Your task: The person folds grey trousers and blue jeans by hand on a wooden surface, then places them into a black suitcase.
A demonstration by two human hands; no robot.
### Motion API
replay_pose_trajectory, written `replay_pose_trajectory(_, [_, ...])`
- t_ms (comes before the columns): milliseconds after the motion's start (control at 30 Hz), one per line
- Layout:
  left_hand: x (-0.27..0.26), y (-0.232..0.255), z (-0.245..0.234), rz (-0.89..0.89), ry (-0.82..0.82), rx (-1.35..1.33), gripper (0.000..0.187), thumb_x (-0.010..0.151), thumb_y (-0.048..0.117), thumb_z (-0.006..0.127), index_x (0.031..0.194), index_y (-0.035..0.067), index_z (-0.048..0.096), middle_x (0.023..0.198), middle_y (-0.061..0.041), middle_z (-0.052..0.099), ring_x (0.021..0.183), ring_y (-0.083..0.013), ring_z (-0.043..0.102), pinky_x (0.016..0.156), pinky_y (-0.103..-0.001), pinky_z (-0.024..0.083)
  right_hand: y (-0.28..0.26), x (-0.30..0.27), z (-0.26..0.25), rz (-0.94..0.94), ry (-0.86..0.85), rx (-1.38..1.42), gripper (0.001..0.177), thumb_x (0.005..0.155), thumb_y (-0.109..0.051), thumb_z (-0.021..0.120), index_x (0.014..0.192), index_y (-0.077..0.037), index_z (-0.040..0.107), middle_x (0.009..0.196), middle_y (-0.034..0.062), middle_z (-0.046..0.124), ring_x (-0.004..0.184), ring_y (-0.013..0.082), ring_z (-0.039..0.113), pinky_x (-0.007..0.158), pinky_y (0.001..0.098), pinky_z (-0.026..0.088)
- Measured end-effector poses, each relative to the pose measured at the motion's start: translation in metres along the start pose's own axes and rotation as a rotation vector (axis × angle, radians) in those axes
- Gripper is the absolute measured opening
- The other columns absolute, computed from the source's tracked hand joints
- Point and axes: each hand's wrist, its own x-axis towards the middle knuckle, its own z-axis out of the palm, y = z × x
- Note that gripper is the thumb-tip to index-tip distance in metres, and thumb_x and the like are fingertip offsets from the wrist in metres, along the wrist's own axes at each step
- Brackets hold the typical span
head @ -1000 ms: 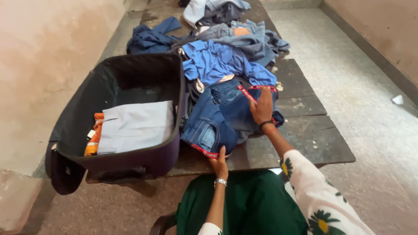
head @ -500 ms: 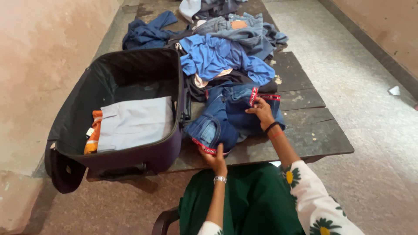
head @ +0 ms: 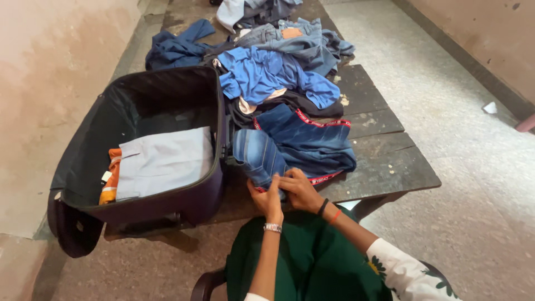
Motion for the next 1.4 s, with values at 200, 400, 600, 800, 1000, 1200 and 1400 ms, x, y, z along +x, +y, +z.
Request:
replay_pose_trajectory(200, [-0.003,-0.004,0.004,0.043,0.125,0.030,0.048,0.081,0.013,0.080,0.124,-0.003,0.065,0.114,-0.012,0.073,0.098,-0.0203,0.068,0.092,-0.033,0.051,0.031,0.004,-0.048,0.323,0.200,0.587,0.043,0.081,-0.011,0.077,0.124,-0.008,0.071,0.127,0.0114,0.068,0.120,0.0253,0.061,0.106,0.0384,0.047])
replay_pose_trajectory(400, [-0.013,0.008,-0.010,0.125,-0.005,0.025,0.039,0.086,0.011,0.079,0.119,-0.006,0.067,0.109,-0.012,0.075,0.094,-0.0191,0.069,0.090,-0.033,0.053,0.146,0.018,-0.084,0.423,0.130,-0.810,0.128,0.035,-0.066,0.093,0.136,0.006,0.066,0.128,0.0330,0.065,0.112,0.0501,0.061,0.082,0.0609,0.051])
replay_pose_trajectory(600, [-0.015,0.005,-0.011,0.123,-0.089,0.033,0.032,0.086,0.011,0.081,0.111,-0.004,0.068,0.095,-0.005,0.071,0.082,-0.0134,0.064,0.079,-0.031,0.052,0.256,-0.055,-0.102,0.798,-0.109,-0.385,0.047,0.073,-0.026,0.076,0.117,-0.009,0.077,0.112,0.0202,0.075,0.105,0.0367,0.071,0.093,0.0455,0.055])
replay_pose_trajectory(800, [0.005,-0.026,-0.018,-0.068,0.000,-0.148,0.026,0.086,0.009,0.083,0.103,0.000,0.066,0.073,0.000,0.061,0.058,-0.0097,0.052,0.057,-0.027,0.044,0.287,-0.132,-0.275,0.796,1.366,0.875,0.023,0.097,-0.015,0.051,0.106,-0.002,0.067,0.118,0.0153,0.072,0.109,0.0290,0.067,0.100,0.0494,0.058])
replay_pose_trajectory(1000, [0.003,-0.054,0.030,-0.158,0.081,-0.380,0.034,0.085,0.005,0.083,0.115,-0.001,0.067,0.103,-0.001,0.069,0.085,-0.0104,0.062,0.076,-0.027,0.050,0.236,-0.174,-0.312,1.291,1.188,0.482,0.084,0.084,-0.057,0.070,0.139,-0.002,0.036,0.144,0.0204,0.046,0.128,0.0363,0.055,0.103,0.0489,0.051])
replay_pose_trajectory(1200, [-0.001,-0.038,0.044,-0.289,0.201,-0.422,0.045,0.083,0.008,0.080,0.125,-0.002,0.067,0.127,-0.008,0.069,0.108,-0.0179,0.066,0.095,-0.034,0.052,0.209,-0.209,-0.243,1.562,0.612,-0.402,0.119,0.076,-0.066,0.084,0.154,0.007,0.030,0.151,0.0361,0.038,0.142,0.0536,0.035,0.114,0.0583,0.033])
replay_pose_trajectory(1400, [0.019,0.009,0.089,-0.328,0.131,-0.561,0.049,0.084,0.014,0.078,0.130,0.005,0.063,0.128,-0.002,0.067,0.108,-0.0150,0.066,0.093,-0.032,0.052,0.197,-0.223,-0.190,1.467,-0.016,-0.393,0.101,0.073,-0.078,0.063,0.156,-0.026,0.038,0.168,0.0179,0.013,0.151,0.0540,0.002,0.114,0.0721,0.010])
